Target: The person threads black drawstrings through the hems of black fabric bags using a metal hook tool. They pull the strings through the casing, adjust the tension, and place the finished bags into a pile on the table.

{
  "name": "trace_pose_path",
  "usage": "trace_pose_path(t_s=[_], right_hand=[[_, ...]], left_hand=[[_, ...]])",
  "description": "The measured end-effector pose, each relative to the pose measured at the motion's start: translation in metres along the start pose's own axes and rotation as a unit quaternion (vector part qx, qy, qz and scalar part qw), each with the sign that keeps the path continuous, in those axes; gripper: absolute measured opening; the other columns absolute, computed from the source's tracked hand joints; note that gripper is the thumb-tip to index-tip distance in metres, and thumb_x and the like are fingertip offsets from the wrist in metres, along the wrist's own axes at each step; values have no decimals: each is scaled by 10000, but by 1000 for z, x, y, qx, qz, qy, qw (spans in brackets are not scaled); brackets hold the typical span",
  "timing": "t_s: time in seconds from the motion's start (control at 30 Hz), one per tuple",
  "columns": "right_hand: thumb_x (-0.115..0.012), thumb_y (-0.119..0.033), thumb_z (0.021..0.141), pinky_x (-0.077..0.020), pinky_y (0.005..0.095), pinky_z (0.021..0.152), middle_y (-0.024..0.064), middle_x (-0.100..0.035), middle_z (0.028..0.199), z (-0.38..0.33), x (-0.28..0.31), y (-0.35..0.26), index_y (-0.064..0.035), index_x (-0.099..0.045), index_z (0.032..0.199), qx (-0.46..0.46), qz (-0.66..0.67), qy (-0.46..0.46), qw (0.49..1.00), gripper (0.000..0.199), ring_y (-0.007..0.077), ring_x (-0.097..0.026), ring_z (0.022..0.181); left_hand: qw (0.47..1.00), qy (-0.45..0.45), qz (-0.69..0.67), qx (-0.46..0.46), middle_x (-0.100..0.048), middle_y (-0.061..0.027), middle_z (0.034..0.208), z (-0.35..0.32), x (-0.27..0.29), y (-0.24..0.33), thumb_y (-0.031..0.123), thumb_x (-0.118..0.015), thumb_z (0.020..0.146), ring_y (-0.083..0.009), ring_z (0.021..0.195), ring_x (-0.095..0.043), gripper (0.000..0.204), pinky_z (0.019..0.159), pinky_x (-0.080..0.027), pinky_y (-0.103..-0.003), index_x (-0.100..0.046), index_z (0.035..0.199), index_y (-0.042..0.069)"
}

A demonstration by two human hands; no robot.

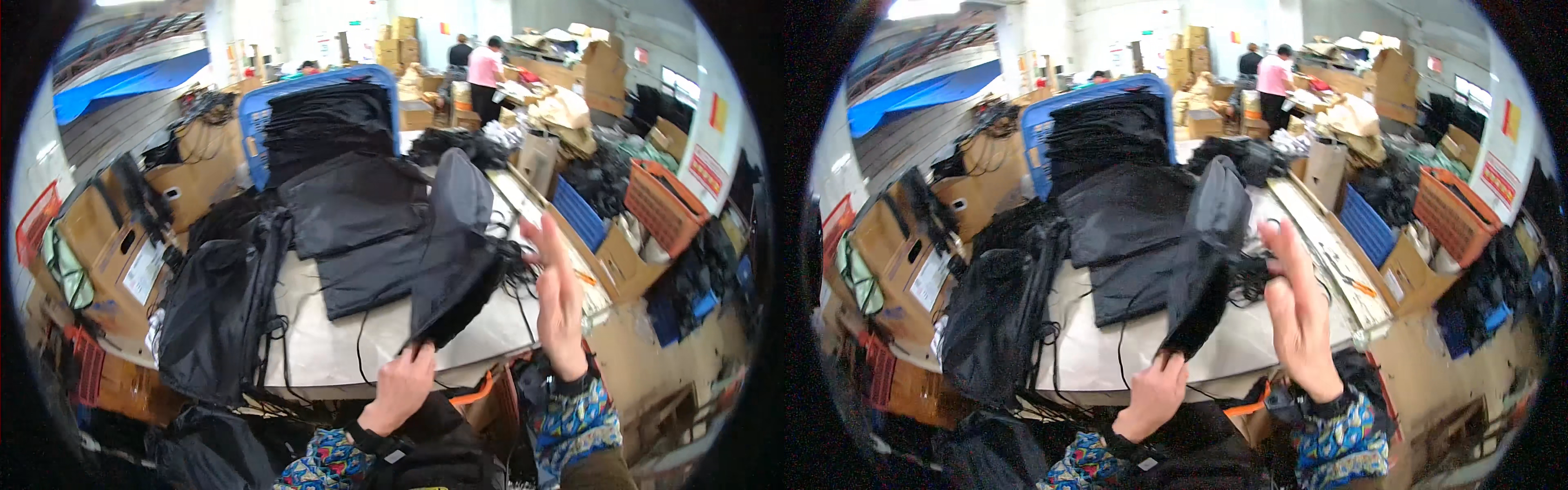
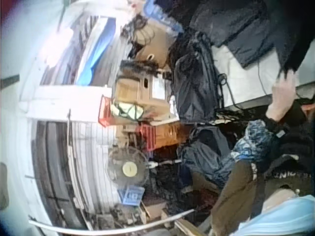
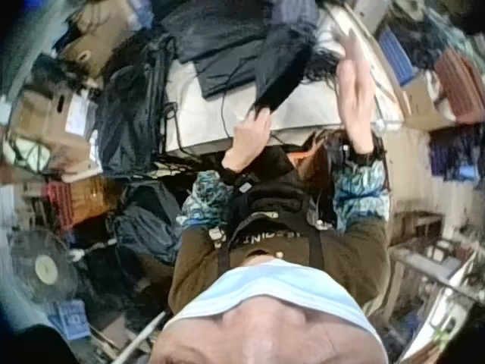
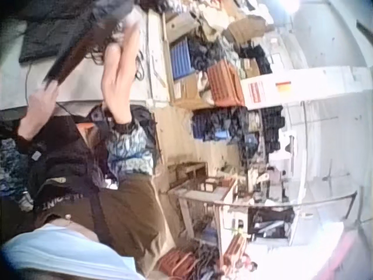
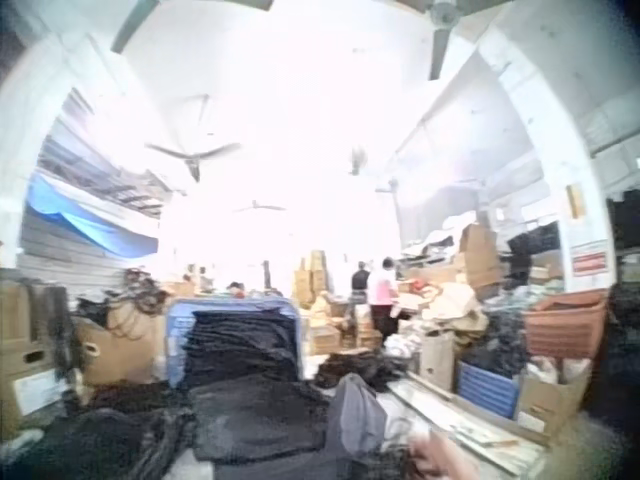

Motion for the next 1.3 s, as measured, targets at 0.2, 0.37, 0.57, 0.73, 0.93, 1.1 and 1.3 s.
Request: trace_pose_path(t_s=[0.2, 0.37, 0.57, 0.73, 0.93, 1.1, 1.3], right_hand=[[-416, -134, 987, -434, 301, 879, 82, -645, 859, -46, 49, 35, 22, -576, 1007, -112, 181, 176, 961, 224, 154, -593, 844], [-431, -99, 923, -291, 205, 487, -36, -345, 689, -171, 305, 119, -2, -470, 1136, -162, 99, 529, 827, 237, 76, -337, 561], [-506, -202, 924, -237, 181, 437, -45, -429, 706, -206, 298, 120, -73, -575, 961, -390, -45, 380, 837, 151, 21, -346, 555], [-491, -252, 965, -242, 139, 403, 39, -630, 994, -200, 14, 136, -53, -580, 969, -586, 189, -129, 777, 219, 40, -558, 733], [-492, -272, 971, -236, 150, 395, 19, -609, 756, -211, -89, 144, -65, -604, 956, -573, 212, -282, 740, 236, 3, -402, 510], [-489, -277, 975, -214, 151, 380, 27, -596, 728, -204, -106, 130, -62, -609, 965, -607, 274, -256, 701, 247, 4, -336, 445], [-533, -204, 952, -313, 195, 411, 59, -609, 723, -190, -111, 120, -31, -621, 975, -574, 301, -240, 723, 196, 54, -531, 590]], left_hand=[[979, -124, 144, -72, -575, -91, 756, -22, -21, -17, 99, -575, 740, -272, 638, -616, 273, 545, -518, -377, -619, 1007, 127], [952, -142, 260, -80, -558, -62, 720, -23, -12, -108, 99, -591, 704, -242, 788, -576, 66, 756, -461, -366, -584, 769, 106], [984, -121, -118, 47, -587, -135, 628, -11, 27, -151, -36, -501, 723, -284, 593, -593, 109, 606, -484, -393, -603, 712, 0], [987, 85, -84, 105, -610, -137, 870, -23, 64, -105, -45, -477, 788, -280, 829, -597, 202, 758, -473, -363, -607, 934, 5], [983, -112, -118, -79, -628, -103, 976, -97, -17, -17, 60, -658, 749, -266, 930, -610, 190, 819, -490, -353, -638, 936, 33], [736, -33, -511, 444, -571, -24, 845, -141, -47, -52, 110, -617, 892, -51, 677, -542, 161, 554, -463, -194, -590, 998, -8], [664, 0, -612, 430, -596, -52, 704, -111, -62, -42, 157, -619, 898, -92, 598, -552, 168, 512, -452, -213, -583, 847, 1]])
Point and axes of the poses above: each hand's wrist, its own z-axis towards the middle knuckle, its own x-axis out of the back of the hand, y = z × x, the point moved 9 cm from there along z, towards the middle knuckle
